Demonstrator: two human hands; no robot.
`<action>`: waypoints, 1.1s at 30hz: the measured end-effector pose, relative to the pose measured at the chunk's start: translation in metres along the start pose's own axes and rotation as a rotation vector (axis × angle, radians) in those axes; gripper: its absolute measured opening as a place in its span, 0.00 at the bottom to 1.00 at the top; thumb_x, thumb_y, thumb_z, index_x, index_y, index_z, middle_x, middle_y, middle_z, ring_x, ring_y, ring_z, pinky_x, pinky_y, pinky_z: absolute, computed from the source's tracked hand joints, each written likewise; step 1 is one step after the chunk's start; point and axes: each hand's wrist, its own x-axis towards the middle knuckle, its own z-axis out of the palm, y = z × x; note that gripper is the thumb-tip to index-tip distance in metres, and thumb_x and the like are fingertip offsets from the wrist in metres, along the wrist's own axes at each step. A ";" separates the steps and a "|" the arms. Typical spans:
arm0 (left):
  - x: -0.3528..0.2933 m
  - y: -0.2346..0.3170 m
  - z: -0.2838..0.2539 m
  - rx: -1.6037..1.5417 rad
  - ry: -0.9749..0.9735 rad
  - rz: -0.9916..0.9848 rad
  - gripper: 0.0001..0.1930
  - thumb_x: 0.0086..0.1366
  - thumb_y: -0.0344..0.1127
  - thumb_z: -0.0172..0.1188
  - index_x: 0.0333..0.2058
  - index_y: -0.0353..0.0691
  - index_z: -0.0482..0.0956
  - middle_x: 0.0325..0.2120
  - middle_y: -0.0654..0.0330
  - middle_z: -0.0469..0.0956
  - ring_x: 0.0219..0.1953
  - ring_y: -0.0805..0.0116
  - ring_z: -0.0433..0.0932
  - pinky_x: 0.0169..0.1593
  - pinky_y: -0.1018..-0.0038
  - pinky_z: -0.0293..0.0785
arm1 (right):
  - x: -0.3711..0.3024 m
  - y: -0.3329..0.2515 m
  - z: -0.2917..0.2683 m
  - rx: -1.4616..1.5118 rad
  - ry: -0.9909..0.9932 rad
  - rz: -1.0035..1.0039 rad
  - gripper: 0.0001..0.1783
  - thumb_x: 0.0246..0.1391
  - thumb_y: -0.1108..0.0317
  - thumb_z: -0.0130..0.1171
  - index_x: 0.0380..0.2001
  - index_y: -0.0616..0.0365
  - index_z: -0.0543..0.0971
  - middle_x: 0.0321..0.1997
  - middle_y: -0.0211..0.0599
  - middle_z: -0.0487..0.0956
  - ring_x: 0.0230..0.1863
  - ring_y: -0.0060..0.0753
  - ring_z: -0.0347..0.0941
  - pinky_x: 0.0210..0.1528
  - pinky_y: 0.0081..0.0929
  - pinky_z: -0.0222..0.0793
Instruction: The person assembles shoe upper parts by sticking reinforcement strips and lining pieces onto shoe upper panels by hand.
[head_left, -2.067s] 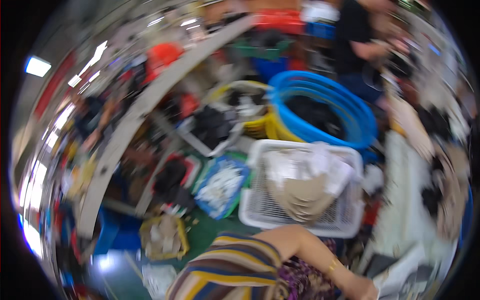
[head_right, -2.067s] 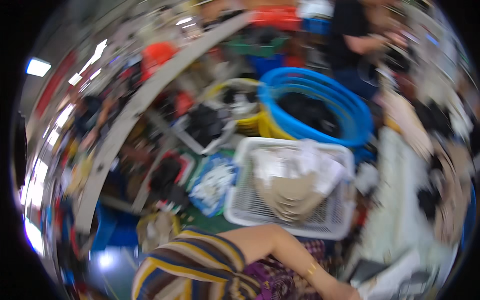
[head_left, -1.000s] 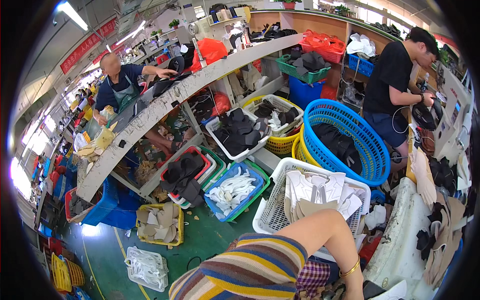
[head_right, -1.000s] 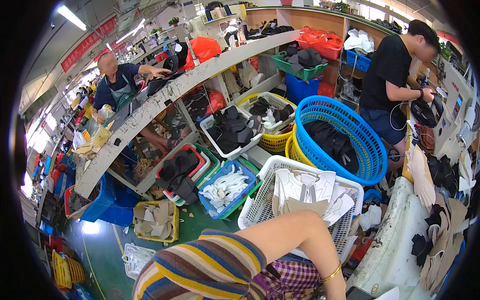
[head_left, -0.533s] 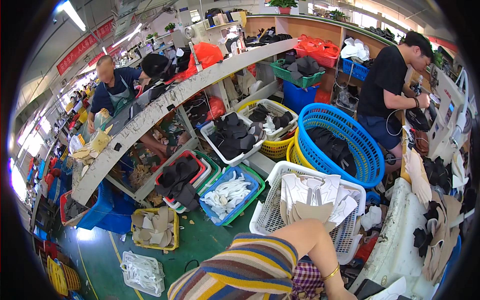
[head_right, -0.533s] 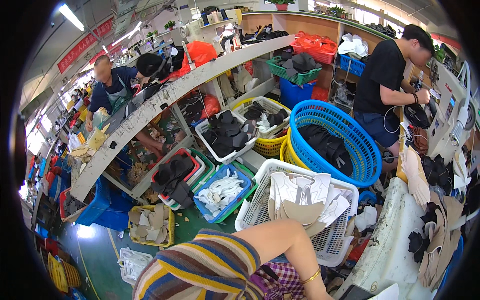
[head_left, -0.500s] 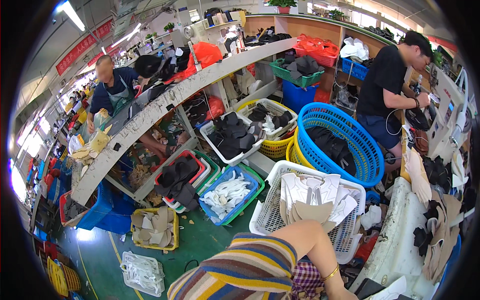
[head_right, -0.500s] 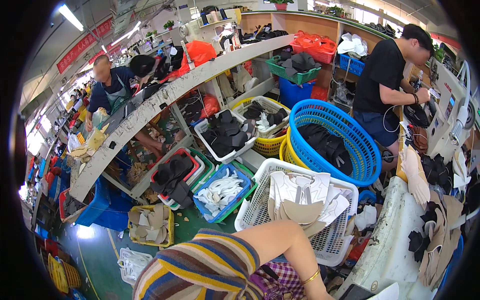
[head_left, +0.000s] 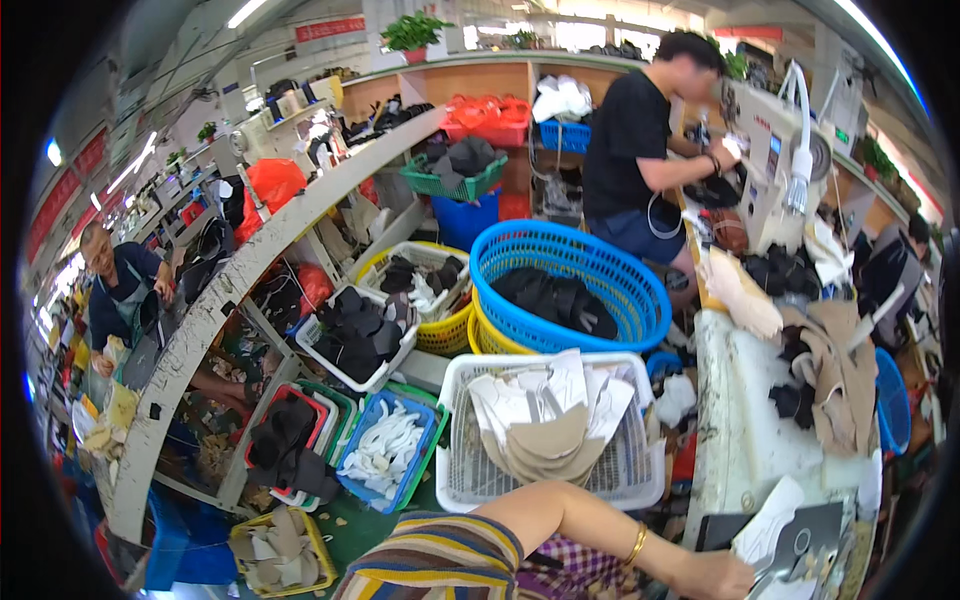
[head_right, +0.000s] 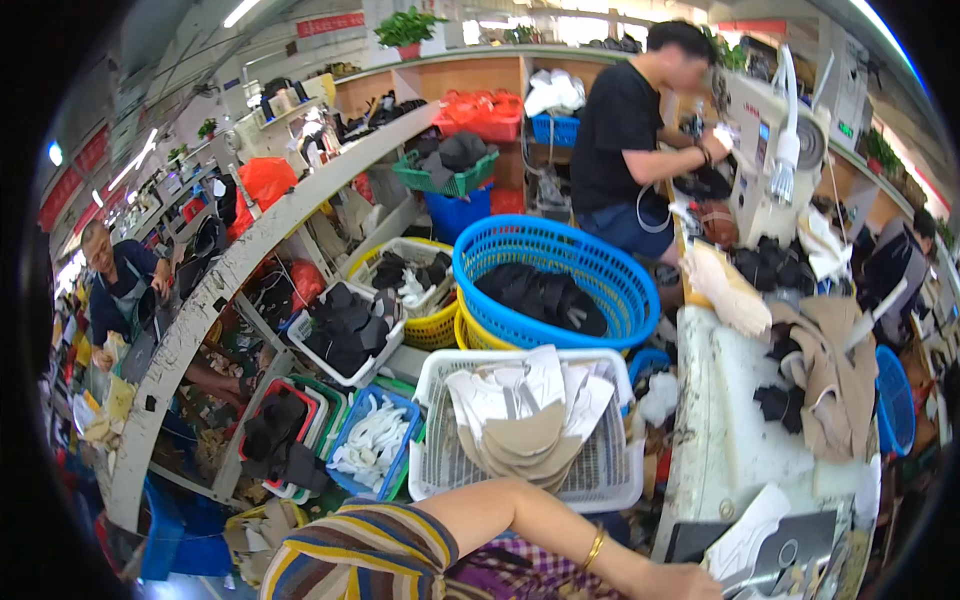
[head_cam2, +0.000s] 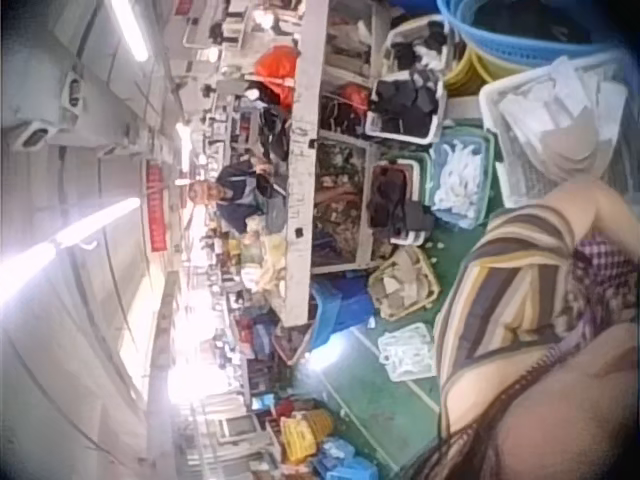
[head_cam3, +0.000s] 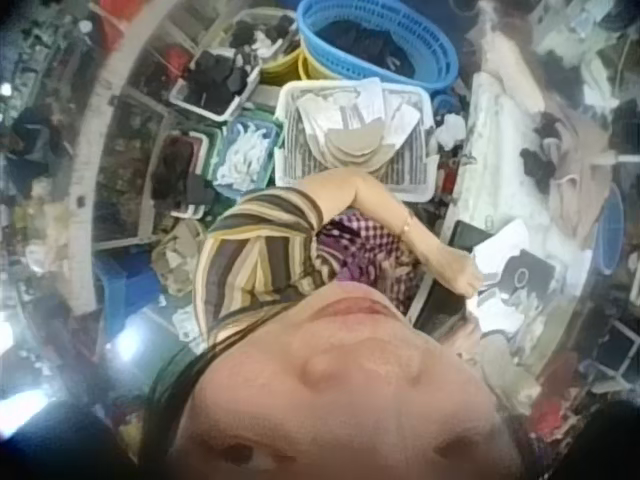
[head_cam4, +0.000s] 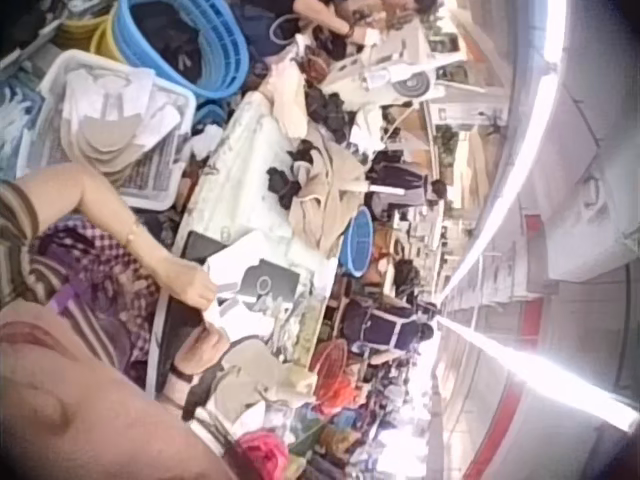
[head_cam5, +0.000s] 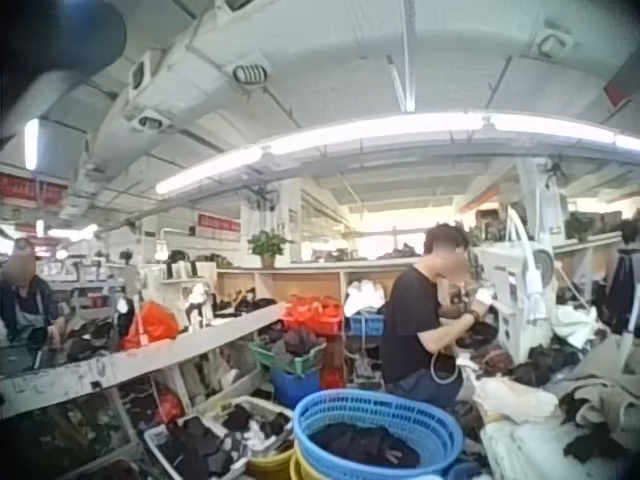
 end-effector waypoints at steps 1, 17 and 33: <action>0.007 0.002 0.001 0.017 0.143 -0.004 0.06 0.51 0.35 0.54 0.24 0.40 0.69 0.22 0.59 0.67 0.28 0.57 0.70 0.30 0.67 0.68 | 0.006 -0.011 -0.005 -0.053 0.039 0.032 0.08 0.45 0.72 0.61 0.32 0.57 0.78 0.28 0.41 0.75 0.32 0.46 0.72 0.37 0.37 0.69; -0.007 0.000 -0.005 -0.046 -0.048 -0.156 0.14 0.43 0.28 0.57 0.33 0.38 0.73 0.29 0.60 0.71 0.35 0.60 0.71 0.38 0.65 0.66 | -0.020 -0.007 0.036 0.144 0.007 0.290 0.25 0.27 0.81 0.61 0.37 0.58 0.71 0.32 0.42 0.68 0.35 0.47 0.67 0.37 0.37 0.64; -0.016 0.011 -0.035 -0.147 -0.461 0.134 0.22 0.45 0.29 0.58 0.43 0.37 0.77 0.32 0.63 0.72 0.35 0.68 0.74 0.36 0.76 0.73 | -0.061 0.001 -0.008 -0.051 -0.422 -0.063 0.26 0.46 0.67 0.53 0.52 0.59 0.71 0.55 0.35 0.70 0.60 0.33 0.63 0.57 0.32 0.63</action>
